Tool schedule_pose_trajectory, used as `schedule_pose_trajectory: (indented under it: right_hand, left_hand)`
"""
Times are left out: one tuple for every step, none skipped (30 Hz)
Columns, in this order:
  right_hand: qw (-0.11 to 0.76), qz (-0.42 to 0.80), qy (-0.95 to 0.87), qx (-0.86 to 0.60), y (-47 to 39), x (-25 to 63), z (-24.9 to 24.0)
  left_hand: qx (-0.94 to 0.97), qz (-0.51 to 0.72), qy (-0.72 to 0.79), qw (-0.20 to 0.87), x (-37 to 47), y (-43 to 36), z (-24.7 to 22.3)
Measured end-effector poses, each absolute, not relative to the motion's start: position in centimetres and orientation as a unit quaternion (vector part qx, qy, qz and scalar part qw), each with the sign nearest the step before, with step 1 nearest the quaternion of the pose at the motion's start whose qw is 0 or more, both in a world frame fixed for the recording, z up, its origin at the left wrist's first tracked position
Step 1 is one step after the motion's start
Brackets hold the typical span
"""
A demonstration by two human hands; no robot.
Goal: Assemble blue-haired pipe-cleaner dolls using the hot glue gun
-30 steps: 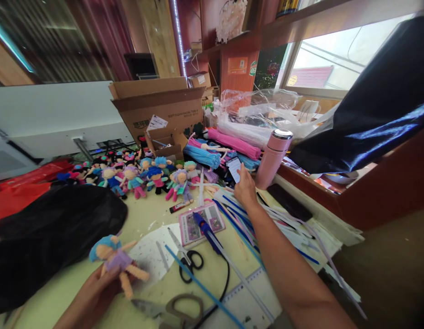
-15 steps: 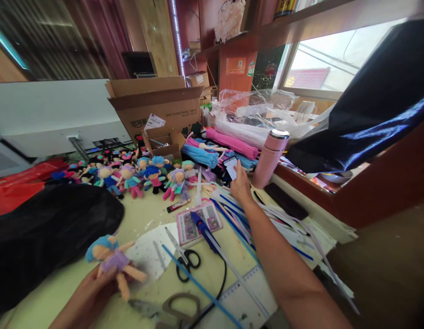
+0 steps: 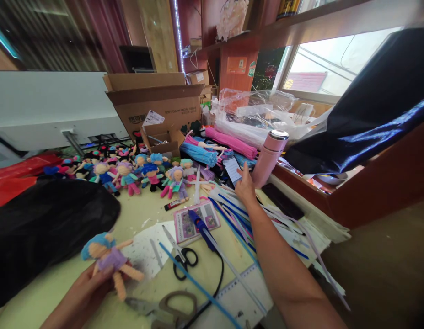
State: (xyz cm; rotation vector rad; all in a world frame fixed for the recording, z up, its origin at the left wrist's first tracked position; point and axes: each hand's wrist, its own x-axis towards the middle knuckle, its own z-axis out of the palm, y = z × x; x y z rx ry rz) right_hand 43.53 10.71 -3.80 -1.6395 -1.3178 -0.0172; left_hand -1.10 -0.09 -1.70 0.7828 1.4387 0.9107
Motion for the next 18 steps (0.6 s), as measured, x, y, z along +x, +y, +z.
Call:
schedule_pose_trajectory:
  right_hand:
    - [0.494,-0.004,-0.546,-0.676,10.7,43.4,-3.8]
    - [0.494,-0.003,-0.549,-0.674,10.8,43.2,-3.7]
    - [0.494,-0.004,-0.553,-0.671,10.9,43.1,-3.7]
    - [0.494,-0.007,-0.556,-0.669,11.1,43.0,-3.7]
    - [0.494,-0.011,-0.559,-0.666,11.3,42.9,-3.7]
    - [0.494,-0.016,-0.562,-0.663,11.4,42.8,-3.7]
    - [0.494,-0.019,-0.565,-0.660,11.6,42.7,-3.7]
    - [0.494,-0.022,-0.568,-0.658,11.7,42.7,-3.6]
    - [0.492,-0.024,-0.572,-0.656,11.8,42.7,-3.5]
    - [0.490,-0.023,-0.575,-0.655,11.8,42.7,-3.4]
    - [0.489,-0.021,-0.576,-0.654,11.8,42.8,-3.3]
    - [0.489,-0.017,-0.576,-0.655,11.7,42.9,-3.1]
    - [0.490,-0.013,-0.573,-0.656,11.7,43.1,-3.1]
    - [0.493,-0.009,-0.570,-0.658,11.6,43.3,-3.0]
    - [0.496,-0.007,-0.564,-0.660,11.5,43.6,-3.0]
    - [0.500,-0.008,-0.557,-0.663,11.4,43.9,-3.1]
    - [0.503,-0.013,-0.551,-0.666,11.4,44.3,-3.2]
    - [0.502,-0.021,-0.552,-0.665,11.4,44.6,-3.4]
  left_hand:
    - [0.341,0.385,0.620,0.592,-1.2,0.0,-1.7]
    - [0.347,0.379,0.619,0.594,-1.2,0.0,-1.7]
    - [0.349,0.375,0.620,0.594,-1.1,0.0,-1.7]
    - [0.350,0.375,0.622,0.592,-1.0,0.0,-1.6]
    - [0.349,0.379,0.622,0.589,-0.8,-0.1,-1.4]
    - [0.349,0.388,0.618,0.588,-0.6,-0.2,-1.2]
    - [0.349,0.396,0.613,0.587,-0.4,-0.4,-1.0]
    - [0.348,0.399,0.611,0.588,-0.2,-0.5,-0.9]
    - [0.348,0.399,0.611,0.589,0.0,-0.6,-0.7]
    - [0.350,0.397,0.611,0.589,0.1,-0.6,-0.6]
    - [0.352,0.395,0.612,0.587,0.2,-0.7,-0.5]
    - [0.353,0.395,0.614,0.585,0.3,-0.7,-0.4]
    - [0.353,0.395,0.614,0.584,0.3,-0.7,-0.4]
    - [0.355,0.395,0.611,0.587,0.2,-0.7,-0.4]
    - [0.359,0.392,0.607,0.592,0.1,-0.7,-0.5]
    - [0.362,0.388,0.602,0.596,0.0,-0.6,-0.6]
    - [0.364,0.385,0.600,0.599,-0.1,-0.5,-0.7]
    - [0.360,0.385,0.602,0.601,-0.2,-0.4,-0.8]
